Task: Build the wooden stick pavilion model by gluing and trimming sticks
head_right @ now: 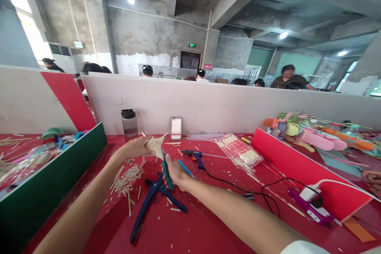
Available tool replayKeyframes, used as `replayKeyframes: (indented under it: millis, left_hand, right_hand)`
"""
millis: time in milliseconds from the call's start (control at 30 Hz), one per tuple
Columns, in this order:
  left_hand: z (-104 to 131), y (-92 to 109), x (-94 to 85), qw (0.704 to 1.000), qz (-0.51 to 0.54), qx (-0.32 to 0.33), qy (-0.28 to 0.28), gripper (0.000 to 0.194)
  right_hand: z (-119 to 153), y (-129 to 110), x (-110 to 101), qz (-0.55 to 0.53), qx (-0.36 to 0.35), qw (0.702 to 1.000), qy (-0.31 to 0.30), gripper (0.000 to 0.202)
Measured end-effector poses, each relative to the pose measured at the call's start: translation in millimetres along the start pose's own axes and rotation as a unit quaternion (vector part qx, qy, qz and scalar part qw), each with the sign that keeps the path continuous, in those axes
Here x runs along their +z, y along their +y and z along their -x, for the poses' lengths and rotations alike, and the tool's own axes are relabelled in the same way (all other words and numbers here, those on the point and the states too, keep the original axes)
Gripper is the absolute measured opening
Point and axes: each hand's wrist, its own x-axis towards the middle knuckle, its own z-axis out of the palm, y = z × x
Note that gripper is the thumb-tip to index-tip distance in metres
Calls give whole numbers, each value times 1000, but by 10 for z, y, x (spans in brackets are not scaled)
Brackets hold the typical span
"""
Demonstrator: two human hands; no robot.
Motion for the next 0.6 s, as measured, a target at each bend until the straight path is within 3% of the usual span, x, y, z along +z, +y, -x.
replayKeyframes:
  millis: [133, 233, 367, 500, 600]
  left_hand:
    - [5, 26, -7, 1000, 0, 5, 7, 86]
    - [23, 41, -32, 1000, 6, 18, 20, 79]
    - [52, 56, -64, 996, 27, 56, 58, 74]
    - [60, 91, -45, 992, 39, 78, 88, 85]
    - [51, 134, -15, 991, 46, 69, 104, 80]
  right_hand:
    - [-39, 80, 19, -11, 9, 1000, 6, 62]
    - [-114, 129, 5, 54, -47, 997, 17, 66]
    - [-202, 92, -111, 190, -169, 964, 75, 65]
    - [-157, -47, -272, 252, -244, 930, 112, 54]
    - [-88, -107, -339, 284, -276, 909, 131, 50]
